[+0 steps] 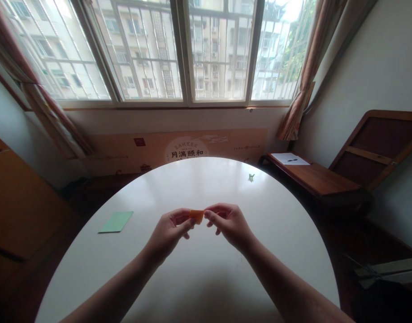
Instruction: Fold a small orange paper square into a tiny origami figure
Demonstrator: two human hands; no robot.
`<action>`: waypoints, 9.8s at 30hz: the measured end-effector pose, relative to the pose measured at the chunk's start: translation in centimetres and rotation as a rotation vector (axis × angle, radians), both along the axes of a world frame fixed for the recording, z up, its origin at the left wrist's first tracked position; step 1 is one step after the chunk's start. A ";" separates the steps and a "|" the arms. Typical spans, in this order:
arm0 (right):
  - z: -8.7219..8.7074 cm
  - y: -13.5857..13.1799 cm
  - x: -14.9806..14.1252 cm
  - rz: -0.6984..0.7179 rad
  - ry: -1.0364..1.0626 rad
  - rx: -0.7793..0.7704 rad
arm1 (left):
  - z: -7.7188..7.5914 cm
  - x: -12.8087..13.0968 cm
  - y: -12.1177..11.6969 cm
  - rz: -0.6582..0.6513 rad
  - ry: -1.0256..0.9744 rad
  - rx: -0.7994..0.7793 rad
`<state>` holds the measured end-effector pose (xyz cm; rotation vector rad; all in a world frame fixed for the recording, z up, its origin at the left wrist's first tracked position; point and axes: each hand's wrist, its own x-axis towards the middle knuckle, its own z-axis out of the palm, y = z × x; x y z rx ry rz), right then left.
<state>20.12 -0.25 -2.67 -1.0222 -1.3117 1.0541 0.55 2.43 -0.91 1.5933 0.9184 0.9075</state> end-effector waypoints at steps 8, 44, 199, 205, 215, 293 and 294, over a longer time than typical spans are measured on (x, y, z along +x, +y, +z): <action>-0.3 0.0 -0.5 0.072 0.045 -0.106 | -0.2 0.1 0.2 0.031 -0.098 -0.202; 2.0 -2.7 -1.1 -0.060 -0.081 0.205 | 1.3 0.0 -2.1 0.144 -0.127 0.327; 2.1 -3.4 -1.6 0.010 -0.116 0.288 | 3.1 -1.0 -1.7 -0.032 -0.093 0.152; 1.6 -3.5 -1.9 -0.039 -0.131 0.338 | 3.1 -0.8 -2.1 -0.001 -0.065 0.146; 2.2 -3.1 -0.9 0.088 -0.121 0.151 | 3.4 -1.0 -2.1 -0.055 0.102 0.174; 2.1 -3.0 -0.8 0.136 0.022 0.017 | 2.6 -0.8 -1.2 0.005 -0.186 -0.157; 2.0 -3.0 -0.9 0.137 0.029 0.017 | 2.6 -0.8 -1.3 0.009 -0.189 -0.148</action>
